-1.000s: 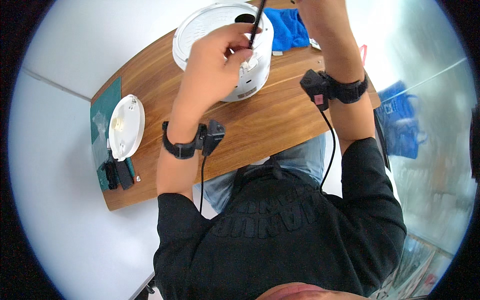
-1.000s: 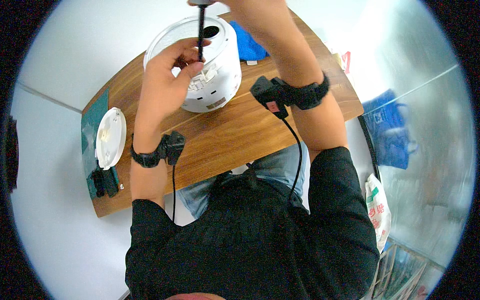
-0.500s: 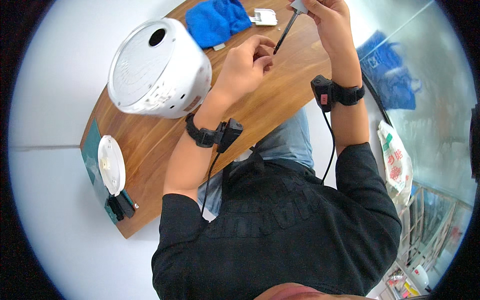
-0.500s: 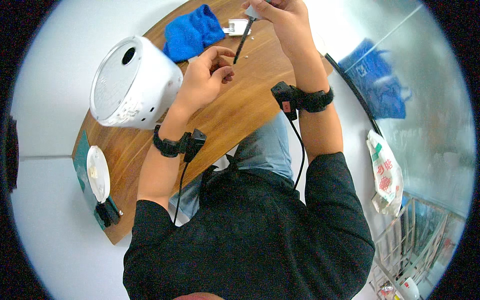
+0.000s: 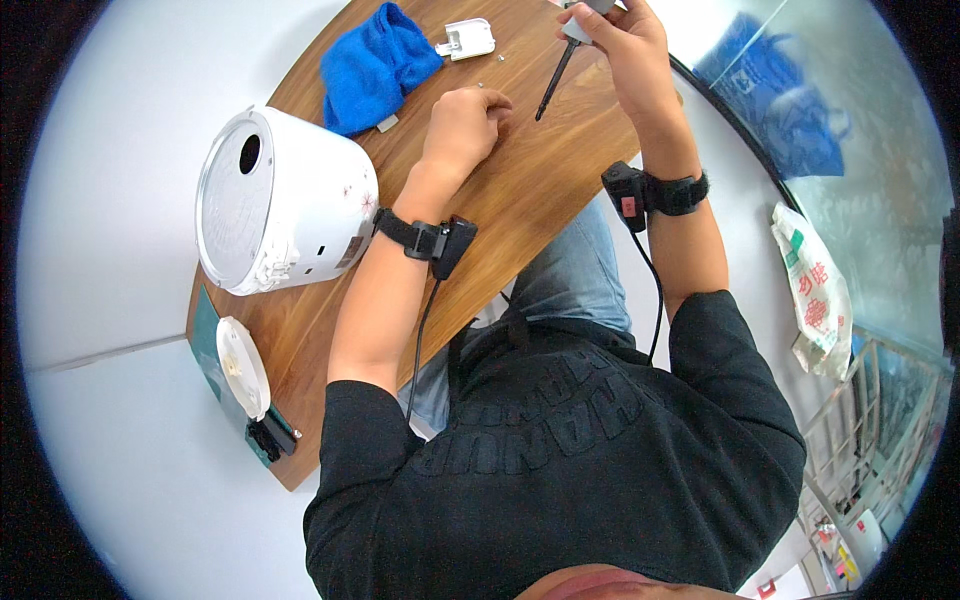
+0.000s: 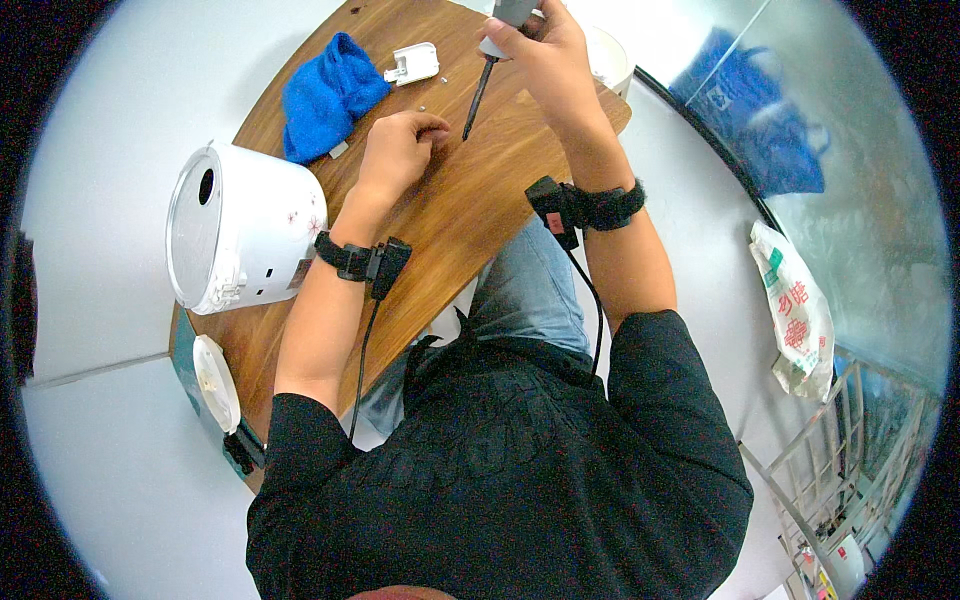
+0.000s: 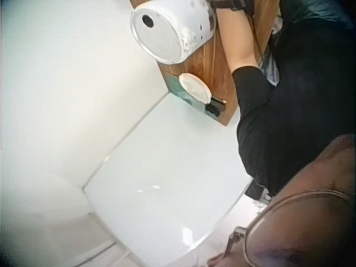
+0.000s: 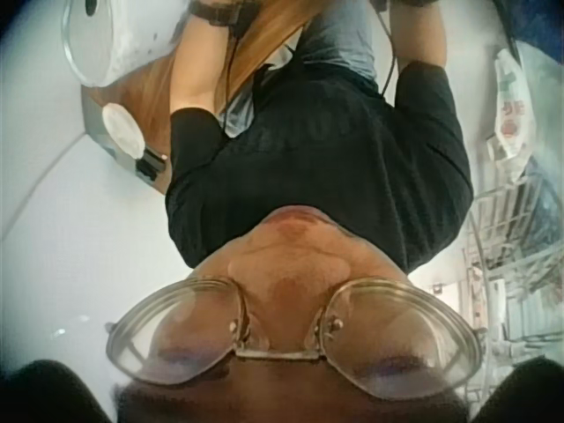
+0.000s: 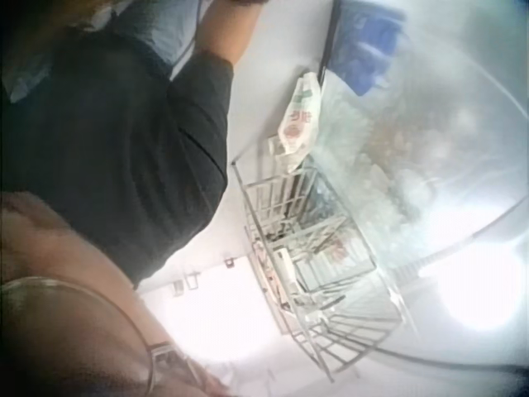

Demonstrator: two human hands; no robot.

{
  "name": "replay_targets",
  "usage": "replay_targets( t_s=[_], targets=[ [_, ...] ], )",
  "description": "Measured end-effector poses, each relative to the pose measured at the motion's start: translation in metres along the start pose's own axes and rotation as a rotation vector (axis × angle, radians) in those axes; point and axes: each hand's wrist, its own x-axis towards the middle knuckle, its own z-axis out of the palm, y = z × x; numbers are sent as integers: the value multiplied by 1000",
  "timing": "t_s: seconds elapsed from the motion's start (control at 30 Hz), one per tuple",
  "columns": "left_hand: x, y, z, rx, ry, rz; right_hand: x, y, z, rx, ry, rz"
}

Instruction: The person uses a screwdriver to remove screws from a white rice cooker, detaches the lid, and then wipes the inner rim of the cooker with a blue cloth. The person handles the cooker, lid, and screws throughout the process.

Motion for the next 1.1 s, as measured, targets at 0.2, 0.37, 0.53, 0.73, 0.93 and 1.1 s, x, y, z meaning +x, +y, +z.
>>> replay_targets(
  t_s=[0.2, 0.37, 0.53, 0.73, 0.93, 1.1],
  targets=[
    [2, 16, 0, 100, -46, -48, -1, 7, 6, 51, -15, 2],
    [0, 5, 10, 104, -7, -15, -4, 12, 11, 81, -30, 16],
    [-5, 1, 11, 25, 46, 9, -5, 8, 15, 50, -8, 34],
    [-57, 24, -45, -113, 23, 39, -12, -12, 36, 62, -73, -16],
    [-134, 52, -140, -269, 31, 157, -30, -28, 91, -22, -337, -129],
    [-203, 43, -209, -271, 415, 176, -54, -41, 173, 129, -659, -184]
  ],
)
